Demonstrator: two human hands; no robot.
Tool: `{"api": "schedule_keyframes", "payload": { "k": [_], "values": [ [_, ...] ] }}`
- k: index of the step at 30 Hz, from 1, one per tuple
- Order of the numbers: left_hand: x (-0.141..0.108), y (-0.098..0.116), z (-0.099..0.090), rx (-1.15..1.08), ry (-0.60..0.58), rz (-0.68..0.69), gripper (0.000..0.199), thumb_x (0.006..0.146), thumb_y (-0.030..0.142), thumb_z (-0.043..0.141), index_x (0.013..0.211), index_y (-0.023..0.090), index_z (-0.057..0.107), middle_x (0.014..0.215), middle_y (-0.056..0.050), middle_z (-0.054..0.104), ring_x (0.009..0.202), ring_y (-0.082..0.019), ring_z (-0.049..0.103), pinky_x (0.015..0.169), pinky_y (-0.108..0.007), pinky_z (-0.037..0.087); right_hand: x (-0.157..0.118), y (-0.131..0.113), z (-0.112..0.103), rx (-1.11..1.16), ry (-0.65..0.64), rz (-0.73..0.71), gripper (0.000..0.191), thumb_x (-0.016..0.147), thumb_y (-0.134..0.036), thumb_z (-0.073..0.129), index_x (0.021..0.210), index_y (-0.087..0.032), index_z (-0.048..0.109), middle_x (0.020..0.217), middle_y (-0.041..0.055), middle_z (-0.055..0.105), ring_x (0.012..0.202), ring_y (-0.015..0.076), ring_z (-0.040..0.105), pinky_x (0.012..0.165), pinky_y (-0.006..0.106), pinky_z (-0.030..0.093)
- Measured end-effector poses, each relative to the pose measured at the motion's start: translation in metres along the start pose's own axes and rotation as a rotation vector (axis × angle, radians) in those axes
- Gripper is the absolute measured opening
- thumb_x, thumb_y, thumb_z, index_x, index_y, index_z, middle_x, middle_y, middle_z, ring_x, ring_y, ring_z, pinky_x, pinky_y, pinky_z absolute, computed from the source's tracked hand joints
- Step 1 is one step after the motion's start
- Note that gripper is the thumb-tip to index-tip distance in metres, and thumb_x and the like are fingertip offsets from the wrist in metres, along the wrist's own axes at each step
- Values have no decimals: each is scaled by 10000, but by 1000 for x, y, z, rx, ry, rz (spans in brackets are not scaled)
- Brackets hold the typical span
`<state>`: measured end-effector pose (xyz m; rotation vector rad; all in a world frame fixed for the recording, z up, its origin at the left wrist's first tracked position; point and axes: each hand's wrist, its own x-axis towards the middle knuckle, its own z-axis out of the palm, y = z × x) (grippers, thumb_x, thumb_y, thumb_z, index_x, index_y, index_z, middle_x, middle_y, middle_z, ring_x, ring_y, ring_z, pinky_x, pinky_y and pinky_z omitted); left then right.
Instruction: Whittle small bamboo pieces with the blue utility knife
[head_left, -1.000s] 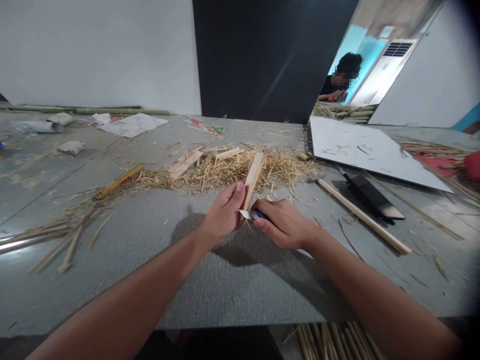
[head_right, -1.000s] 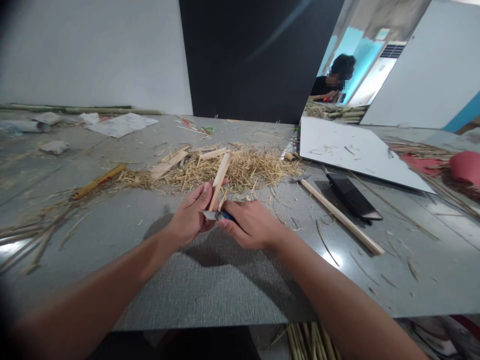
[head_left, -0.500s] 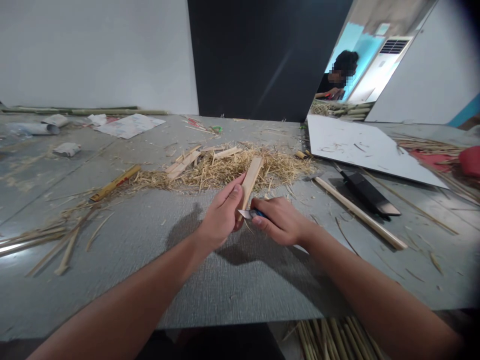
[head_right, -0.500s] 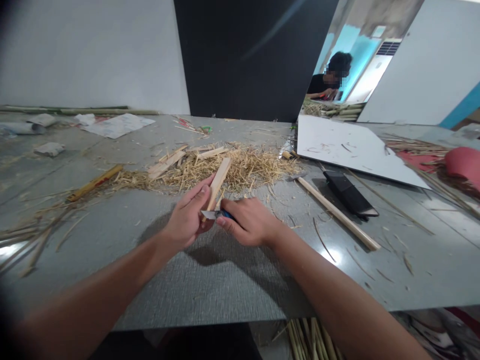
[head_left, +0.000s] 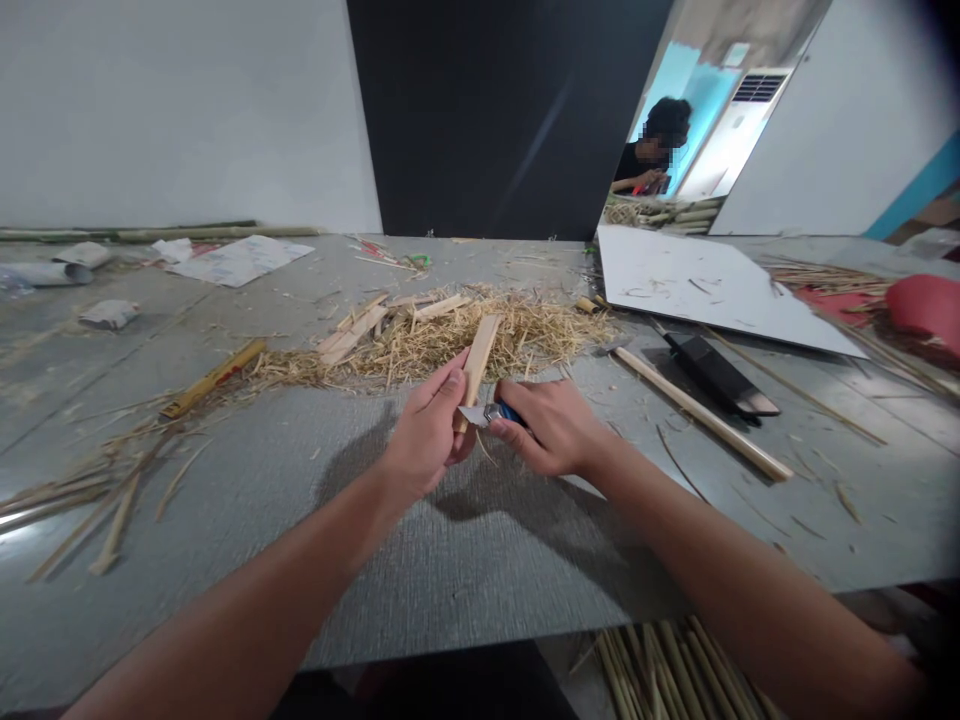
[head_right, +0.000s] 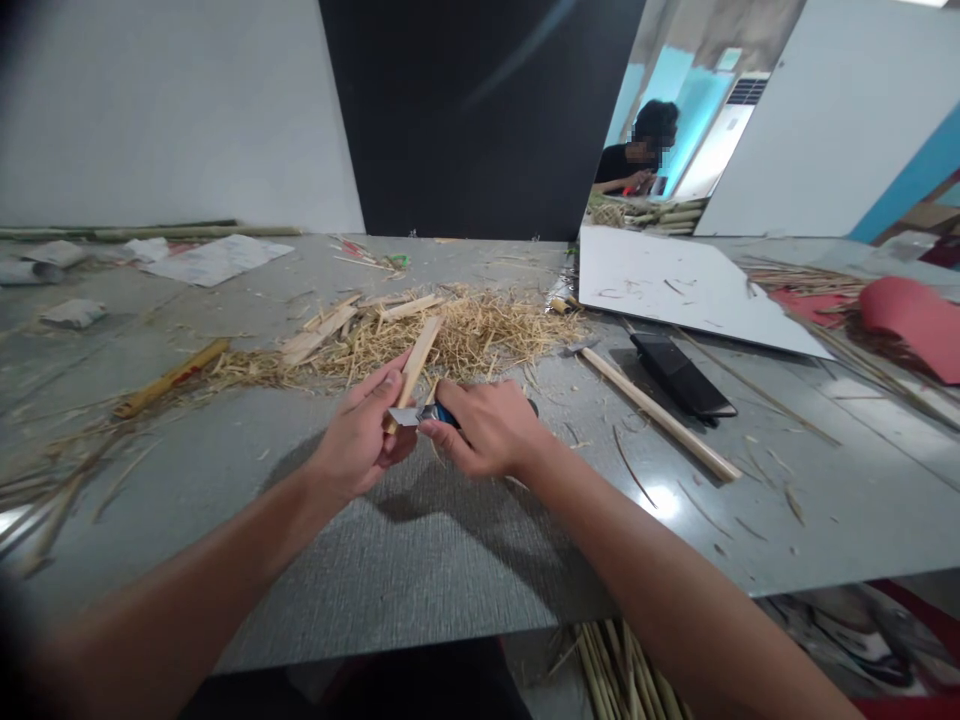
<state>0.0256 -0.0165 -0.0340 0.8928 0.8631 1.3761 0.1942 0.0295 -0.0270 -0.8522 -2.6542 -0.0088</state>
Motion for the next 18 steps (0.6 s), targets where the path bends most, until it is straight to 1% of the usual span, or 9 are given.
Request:
{"api": "schedule_keyframes", "payload": {
  "k": [3,7,10,14,16,18],
  "values": [
    [0,1,0,-8,4,-9,568,919,382,529,1433,158,433,438,99,380,313,-61,272,299,-159,233,1,1,-1,-41,14,34,578,957,-617,185,937,-157,535,736,77,625,563,169,466,540,308,160],
    [2,1,-2,-7,-2,-28,571,913,387,544,1432,175,434,424,104,365,309,-62,289,313,-154,240,3,2,-2,-81,2,88,606,950,-632,167,954,-154,542,721,79,618,543,167,441,541,311,150],
    [4,2,-4,-18,-29,-28,549,918,386,540,1424,194,447,409,107,351,303,-60,276,317,-153,239,6,3,-2,-98,10,104,613,950,-633,160,963,-157,546,723,77,616,551,170,440,543,314,143],
    [7,4,-6,-53,-38,-42,510,926,352,530,1403,183,462,427,103,358,315,-57,264,320,-151,238,9,3,2,-95,14,113,630,947,-646,148,971,-159,546,736,79,618,564,175,445,542,315,143],
    [8,3,-6,-62,-42,-48,499,929,347,524,1395,180,465,432,104,354,320,-57,255,319,-151,240,11,9,2,-94,-1,125,642,940,-663,146,977,-162,546,739,79,618,566,178,446,543,316,150],
    [6,2,-6,-59,-68,-59,497,930,351,520,1393,181,460,429,107,348,321,-59,243,320,-154,243,13,23,-2,-95,-5,204,643,937,-673,148,961,-170,547,739,82,615,567,180,446,544,316,166]
  ]
}}
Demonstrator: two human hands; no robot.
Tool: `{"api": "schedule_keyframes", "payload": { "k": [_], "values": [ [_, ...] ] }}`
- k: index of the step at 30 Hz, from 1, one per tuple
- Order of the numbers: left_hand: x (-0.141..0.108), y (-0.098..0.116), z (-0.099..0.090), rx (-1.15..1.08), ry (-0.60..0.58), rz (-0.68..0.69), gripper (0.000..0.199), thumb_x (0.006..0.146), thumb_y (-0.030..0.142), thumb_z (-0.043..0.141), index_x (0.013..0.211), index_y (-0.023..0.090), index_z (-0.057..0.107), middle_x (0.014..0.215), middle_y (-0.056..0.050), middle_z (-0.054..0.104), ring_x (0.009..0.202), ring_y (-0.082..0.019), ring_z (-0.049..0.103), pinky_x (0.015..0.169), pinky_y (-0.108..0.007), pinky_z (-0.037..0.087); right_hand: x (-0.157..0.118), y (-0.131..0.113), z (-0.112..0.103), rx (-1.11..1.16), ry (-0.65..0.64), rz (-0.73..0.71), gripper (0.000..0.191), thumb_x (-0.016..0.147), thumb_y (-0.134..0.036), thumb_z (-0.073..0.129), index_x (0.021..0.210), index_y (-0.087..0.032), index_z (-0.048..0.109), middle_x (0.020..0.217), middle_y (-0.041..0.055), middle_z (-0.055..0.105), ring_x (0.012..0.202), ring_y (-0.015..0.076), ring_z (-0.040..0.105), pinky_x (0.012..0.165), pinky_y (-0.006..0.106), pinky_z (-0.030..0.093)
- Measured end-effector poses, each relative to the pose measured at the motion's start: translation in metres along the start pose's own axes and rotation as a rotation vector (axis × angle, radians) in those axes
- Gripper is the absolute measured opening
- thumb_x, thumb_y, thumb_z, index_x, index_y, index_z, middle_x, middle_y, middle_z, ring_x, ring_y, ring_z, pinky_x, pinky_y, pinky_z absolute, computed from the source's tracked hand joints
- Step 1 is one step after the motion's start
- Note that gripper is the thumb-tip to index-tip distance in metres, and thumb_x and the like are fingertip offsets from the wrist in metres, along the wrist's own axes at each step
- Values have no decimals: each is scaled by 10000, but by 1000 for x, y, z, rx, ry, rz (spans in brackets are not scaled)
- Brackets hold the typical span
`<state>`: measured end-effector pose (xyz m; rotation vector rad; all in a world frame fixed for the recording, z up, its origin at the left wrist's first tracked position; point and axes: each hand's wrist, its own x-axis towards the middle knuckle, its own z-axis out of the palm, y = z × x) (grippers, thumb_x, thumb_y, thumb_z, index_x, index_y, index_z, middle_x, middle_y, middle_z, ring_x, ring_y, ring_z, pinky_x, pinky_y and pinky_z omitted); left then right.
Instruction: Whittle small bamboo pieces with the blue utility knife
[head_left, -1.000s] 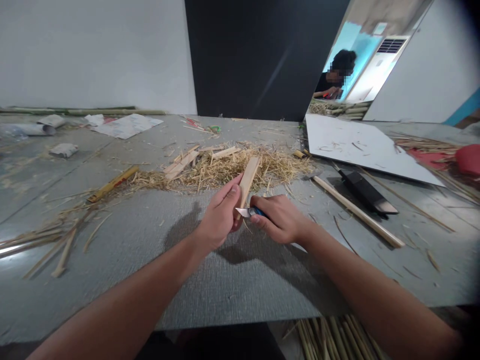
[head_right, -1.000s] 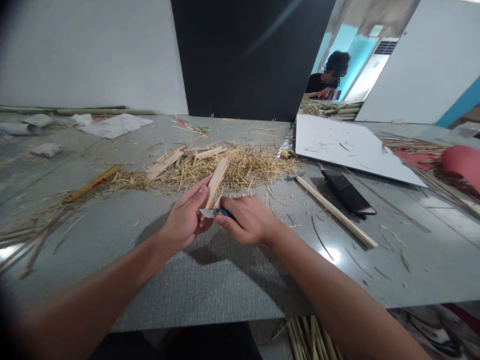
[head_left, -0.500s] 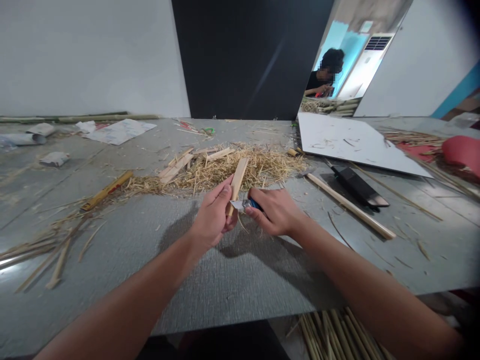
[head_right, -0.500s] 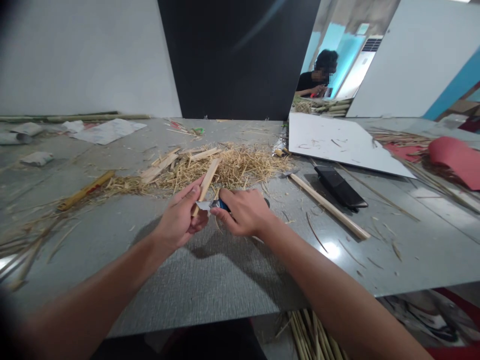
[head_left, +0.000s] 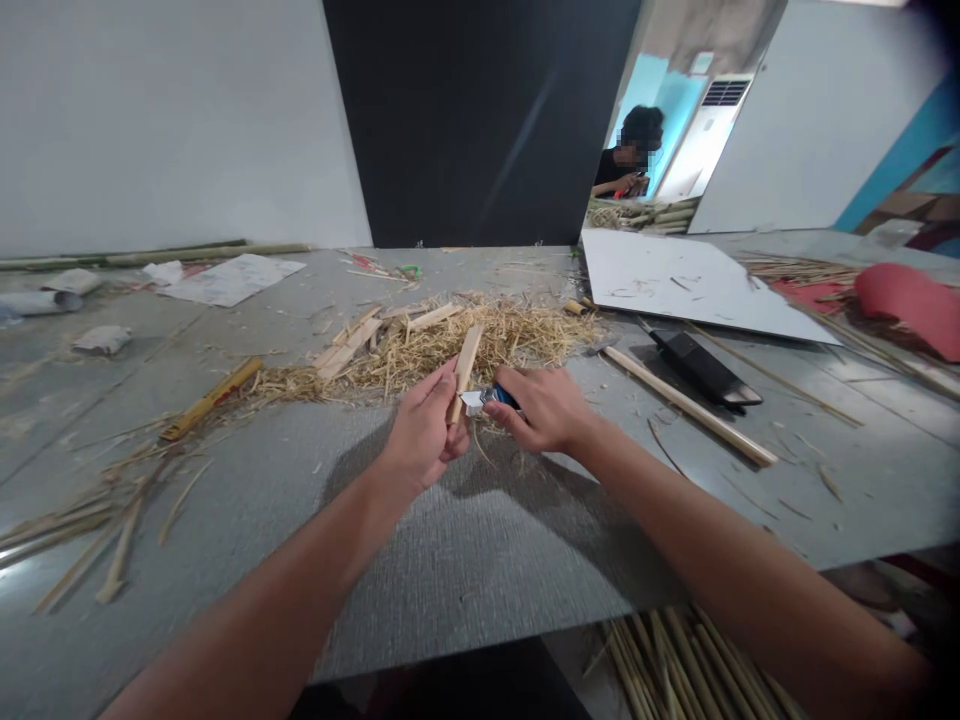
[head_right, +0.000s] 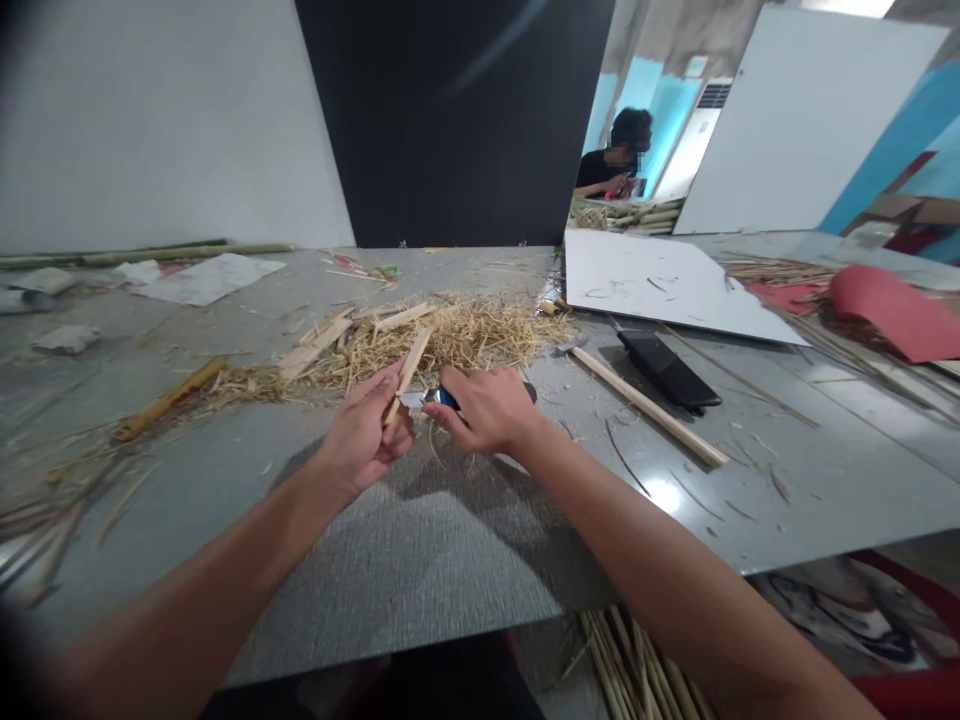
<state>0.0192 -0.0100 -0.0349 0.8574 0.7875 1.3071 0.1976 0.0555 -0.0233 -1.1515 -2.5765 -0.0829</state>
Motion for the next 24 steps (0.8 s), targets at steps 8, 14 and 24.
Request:
{"api": "schedule_keyframes", "payload": {
  "k": [8,14,24],
  "values": [
    [0,-9,-2,48,-5,-60,487,934,361,507,1374,158,458,426,110,331,320,-62,226,319,-161,204,6,46,-13,-26,207,405,530,974,-594,194,889,-185,520,750,111,611,646,230,509,552,314,208],
    [3,-10,-4,-33,5,-25,430,930,372,519,1318,190,493,415,109,341,316,-65,232,315,-161,215,-4,10,-7,92,94,197,450,990,-547,238,989,-180,499,787,87,625,671,222,541,557,300,241],
    [4,-7,0,-65,148,-37,340,903,367,550,1204,210,567,412,109,364,281,-59,265,298,-154,233,-13,-27,0,196,-113,-215,355,1006,-456,287,1022,-172,499,930,86,656,749,194,578,600,295,268]
  ]
}}
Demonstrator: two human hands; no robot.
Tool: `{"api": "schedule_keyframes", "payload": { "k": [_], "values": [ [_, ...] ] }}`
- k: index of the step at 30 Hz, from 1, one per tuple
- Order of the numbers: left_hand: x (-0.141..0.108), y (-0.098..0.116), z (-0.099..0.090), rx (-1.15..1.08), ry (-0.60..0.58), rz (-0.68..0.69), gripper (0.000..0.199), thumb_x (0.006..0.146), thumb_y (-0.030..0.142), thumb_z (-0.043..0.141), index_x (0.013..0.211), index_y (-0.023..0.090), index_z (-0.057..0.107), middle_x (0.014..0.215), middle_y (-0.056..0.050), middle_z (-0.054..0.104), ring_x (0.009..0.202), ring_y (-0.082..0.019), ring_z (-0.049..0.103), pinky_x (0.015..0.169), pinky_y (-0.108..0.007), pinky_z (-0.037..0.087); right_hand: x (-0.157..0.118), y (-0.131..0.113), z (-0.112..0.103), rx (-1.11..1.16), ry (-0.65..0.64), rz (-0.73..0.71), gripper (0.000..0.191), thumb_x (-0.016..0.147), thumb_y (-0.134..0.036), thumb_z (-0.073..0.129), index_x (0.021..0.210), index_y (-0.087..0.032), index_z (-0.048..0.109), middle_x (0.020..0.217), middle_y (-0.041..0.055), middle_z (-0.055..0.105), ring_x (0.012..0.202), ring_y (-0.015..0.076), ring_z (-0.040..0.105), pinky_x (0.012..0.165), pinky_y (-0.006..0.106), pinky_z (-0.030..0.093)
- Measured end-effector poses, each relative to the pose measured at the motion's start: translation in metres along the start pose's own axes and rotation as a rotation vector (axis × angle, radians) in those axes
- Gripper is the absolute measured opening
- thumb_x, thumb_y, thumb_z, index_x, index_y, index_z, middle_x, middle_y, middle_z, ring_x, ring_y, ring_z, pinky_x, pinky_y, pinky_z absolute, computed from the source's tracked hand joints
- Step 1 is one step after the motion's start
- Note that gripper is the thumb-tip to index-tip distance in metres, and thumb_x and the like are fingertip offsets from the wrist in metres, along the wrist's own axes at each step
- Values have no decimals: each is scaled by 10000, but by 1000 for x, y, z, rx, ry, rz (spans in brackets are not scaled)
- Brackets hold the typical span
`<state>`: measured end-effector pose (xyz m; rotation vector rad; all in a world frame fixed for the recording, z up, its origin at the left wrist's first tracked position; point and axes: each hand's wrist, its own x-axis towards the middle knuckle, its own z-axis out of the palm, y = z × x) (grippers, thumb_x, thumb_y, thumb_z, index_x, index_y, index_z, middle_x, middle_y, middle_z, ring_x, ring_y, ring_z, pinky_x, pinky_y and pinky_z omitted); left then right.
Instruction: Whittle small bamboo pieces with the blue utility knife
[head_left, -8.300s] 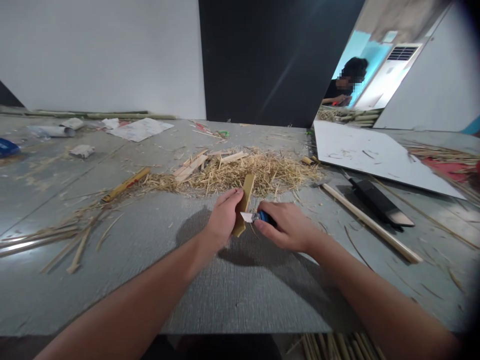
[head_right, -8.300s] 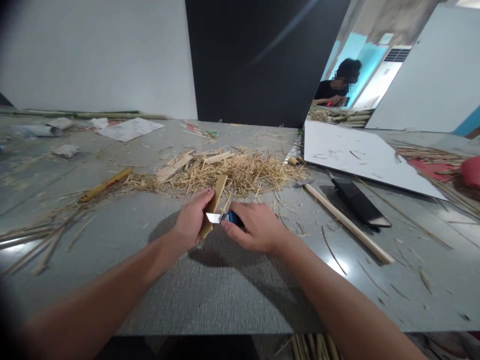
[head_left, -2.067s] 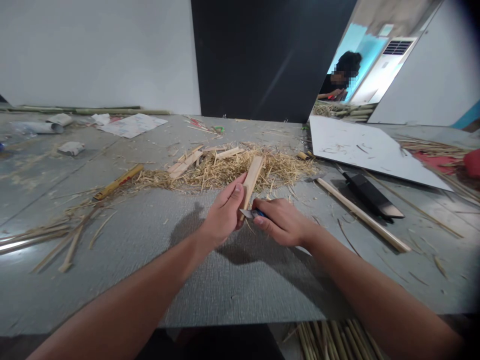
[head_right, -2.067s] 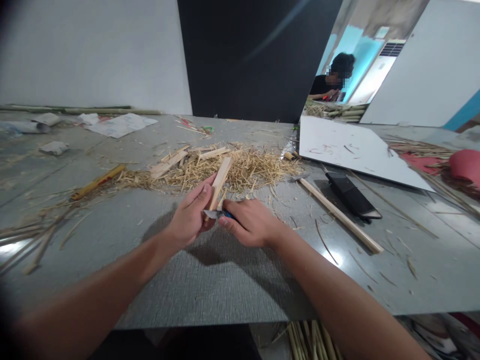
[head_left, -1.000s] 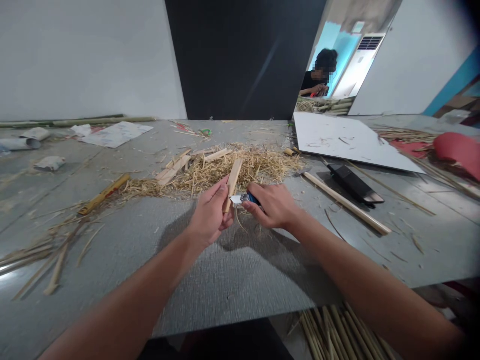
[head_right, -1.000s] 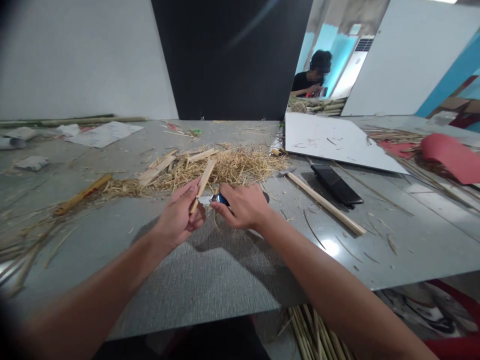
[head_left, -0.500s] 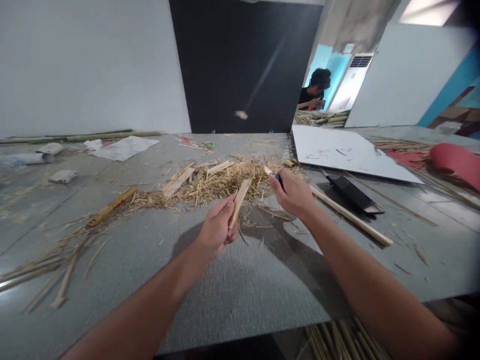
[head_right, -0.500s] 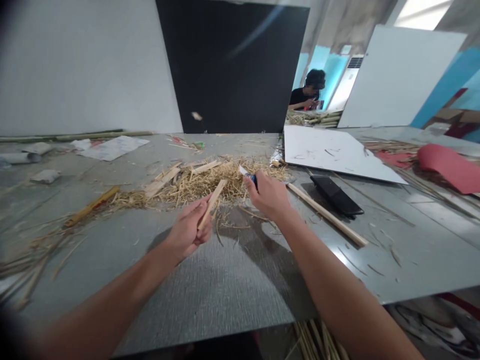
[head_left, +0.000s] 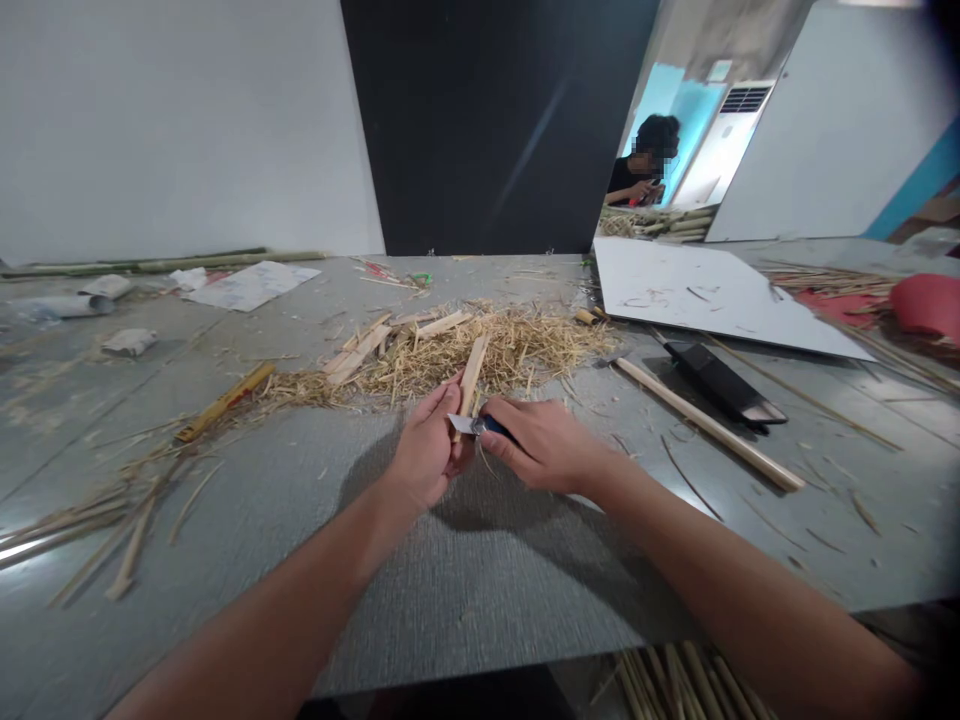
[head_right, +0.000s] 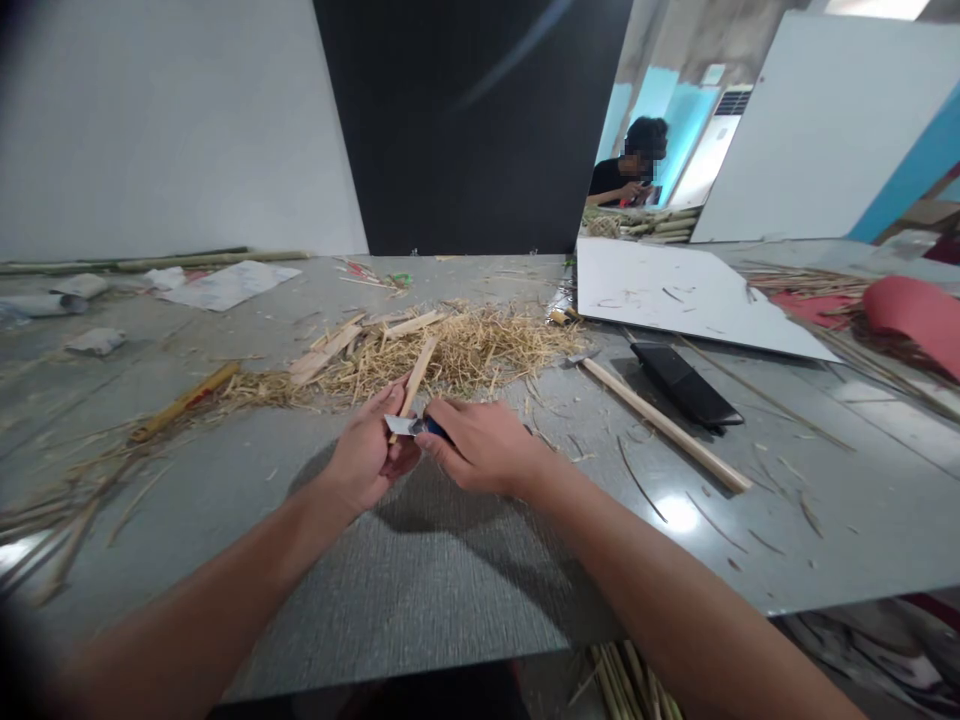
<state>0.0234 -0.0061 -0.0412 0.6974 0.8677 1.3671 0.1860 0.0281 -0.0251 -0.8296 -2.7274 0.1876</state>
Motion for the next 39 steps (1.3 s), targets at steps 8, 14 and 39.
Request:
{"api": "schedule_keyframes", "payload": {
  "k": [8,14,39],
  "values": [
    [-3,0,1,19,-45,-18,368,898,347,557,1228,183,564,406,112,359,279,-56,251,286,-154,211,0,5,0,-46,-21,25,394,1002,-474,259,1021,-167,506,864,82,667,670,189,556,583,306,234],
    [-3,2,0,26,-103,-45,307,885,354,574,1154,204,579,408,114,352,290,-50,239,295,-141,224,2,13,-3,-144,27,4,471,989,-516,208,986,-161,517,846,102,659,679,201,541,577,312,222],
    [-4,-11,0,265,-120,40,573,913,472,511,1395,169,439,455,111,317,343,-61,228,330,-163,236,-3,76,-24,-186,271,534,472,993,-527,189,978,-184,513,748,96,618,643,235,529,555,305,202]
  ]
}}
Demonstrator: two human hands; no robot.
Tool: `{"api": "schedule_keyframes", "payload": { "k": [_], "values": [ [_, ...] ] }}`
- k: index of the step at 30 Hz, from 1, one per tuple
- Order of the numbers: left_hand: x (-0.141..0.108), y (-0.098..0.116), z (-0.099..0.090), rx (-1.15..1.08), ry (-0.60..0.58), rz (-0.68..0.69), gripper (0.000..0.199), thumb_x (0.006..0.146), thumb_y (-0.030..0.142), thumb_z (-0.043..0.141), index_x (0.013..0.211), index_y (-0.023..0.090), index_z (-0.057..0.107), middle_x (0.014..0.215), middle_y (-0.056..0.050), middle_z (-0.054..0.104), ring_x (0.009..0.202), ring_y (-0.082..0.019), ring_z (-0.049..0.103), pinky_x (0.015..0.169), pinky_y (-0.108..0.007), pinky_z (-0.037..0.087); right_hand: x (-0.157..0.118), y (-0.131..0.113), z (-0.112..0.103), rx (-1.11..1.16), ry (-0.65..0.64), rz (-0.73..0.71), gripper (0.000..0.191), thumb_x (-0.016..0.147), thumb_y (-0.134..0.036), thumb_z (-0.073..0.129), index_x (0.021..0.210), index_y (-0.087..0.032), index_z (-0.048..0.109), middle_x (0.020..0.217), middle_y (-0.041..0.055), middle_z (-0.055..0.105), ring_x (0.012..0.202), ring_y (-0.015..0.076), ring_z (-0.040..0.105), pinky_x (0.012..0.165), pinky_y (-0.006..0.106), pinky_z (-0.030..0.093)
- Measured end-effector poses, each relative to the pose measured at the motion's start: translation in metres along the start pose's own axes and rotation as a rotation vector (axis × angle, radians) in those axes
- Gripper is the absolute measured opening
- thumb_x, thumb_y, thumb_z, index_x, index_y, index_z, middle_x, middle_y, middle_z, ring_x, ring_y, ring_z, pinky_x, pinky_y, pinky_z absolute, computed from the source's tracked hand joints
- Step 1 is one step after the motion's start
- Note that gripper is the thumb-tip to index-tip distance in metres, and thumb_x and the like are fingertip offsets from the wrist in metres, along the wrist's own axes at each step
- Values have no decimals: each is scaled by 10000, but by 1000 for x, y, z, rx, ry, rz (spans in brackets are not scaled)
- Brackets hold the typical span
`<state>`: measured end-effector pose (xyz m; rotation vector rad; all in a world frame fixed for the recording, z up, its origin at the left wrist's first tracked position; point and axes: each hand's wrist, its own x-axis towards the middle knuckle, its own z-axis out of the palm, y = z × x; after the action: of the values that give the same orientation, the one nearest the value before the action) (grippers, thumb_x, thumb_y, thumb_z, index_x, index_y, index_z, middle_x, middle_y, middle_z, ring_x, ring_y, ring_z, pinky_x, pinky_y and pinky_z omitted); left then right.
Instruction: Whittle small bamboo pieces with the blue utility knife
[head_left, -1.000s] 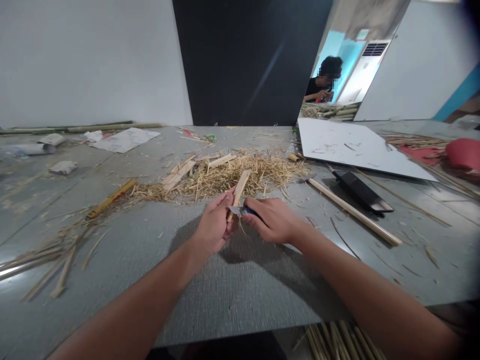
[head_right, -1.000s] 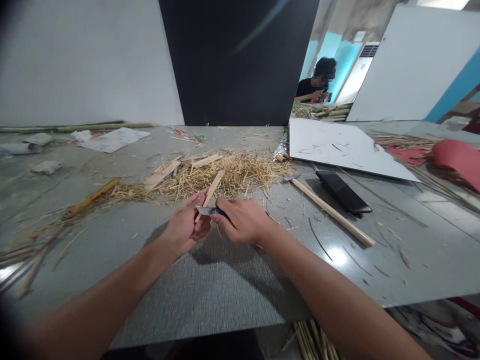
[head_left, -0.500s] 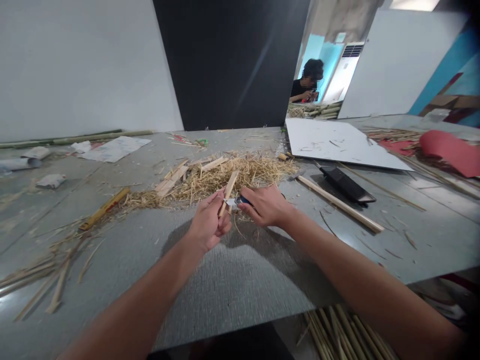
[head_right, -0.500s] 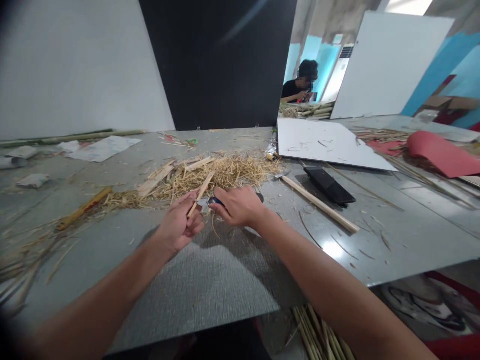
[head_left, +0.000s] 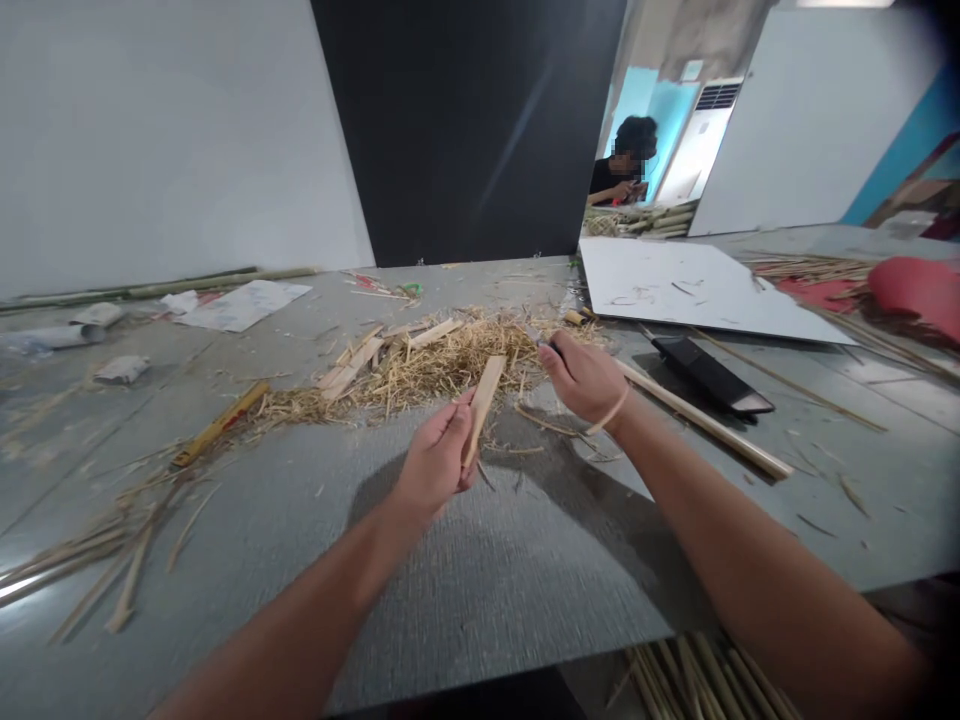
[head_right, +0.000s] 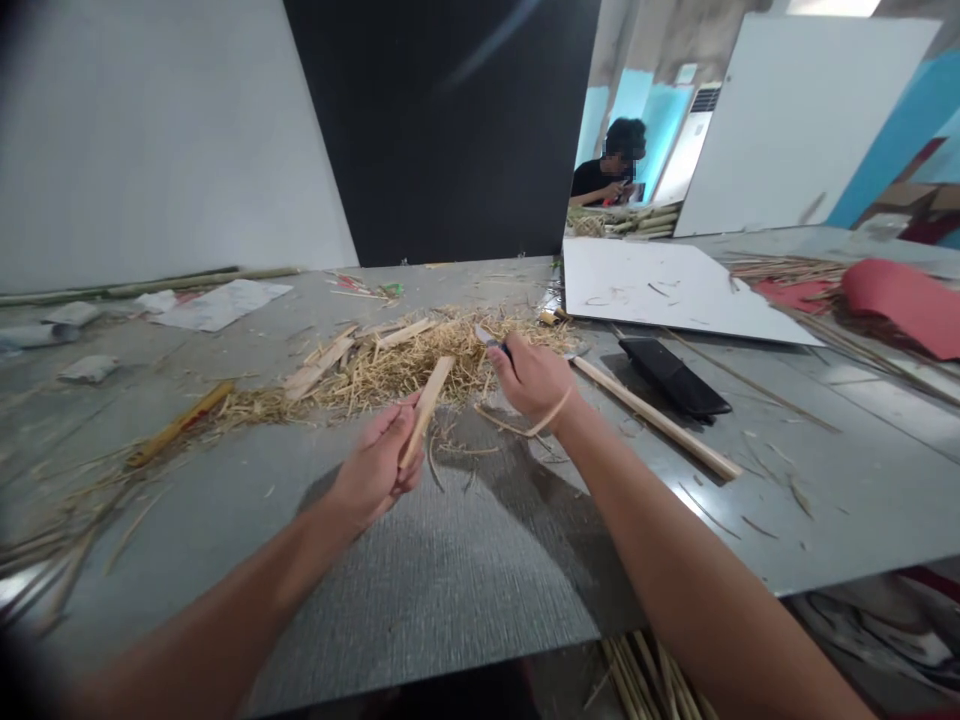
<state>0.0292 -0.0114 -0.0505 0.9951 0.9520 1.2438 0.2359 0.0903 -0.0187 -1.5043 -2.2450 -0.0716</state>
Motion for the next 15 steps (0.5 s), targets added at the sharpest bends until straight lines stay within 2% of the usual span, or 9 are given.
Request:
{"api": "schedule_keyframes", "payload": {
  "k": [5,9,15],
  "values": [
    [4,-3,-7,316,103,142,585,929,529,444,1424,217,417,638,52,461,440,-74,408,404,-183,372,-9,-20,5,55,-74,-55,464,990,-554,200,994,-196,495,770,83,622,674,231,549,552,292,225],
    [1,-3,-11,609,125,270,596,957,493,405,1483,220,343,744,-3,585,577,-116,531,522,-213,444,-13,-23,5,135,-59,-116,460,980,-581,241,1030,-192,482,800,80,621,706,231,566,570,292,267],
    [-1,-3,-11,751,163,292,572,975,469,362,1495,233,333,985,-80,663,697,-148,589,604,-245,474,-19,-32,11,223,-95,-303,435,998,-529,257,1110,-174,481,967,114,638,810,235,579,643,311,340]
  ]
}}
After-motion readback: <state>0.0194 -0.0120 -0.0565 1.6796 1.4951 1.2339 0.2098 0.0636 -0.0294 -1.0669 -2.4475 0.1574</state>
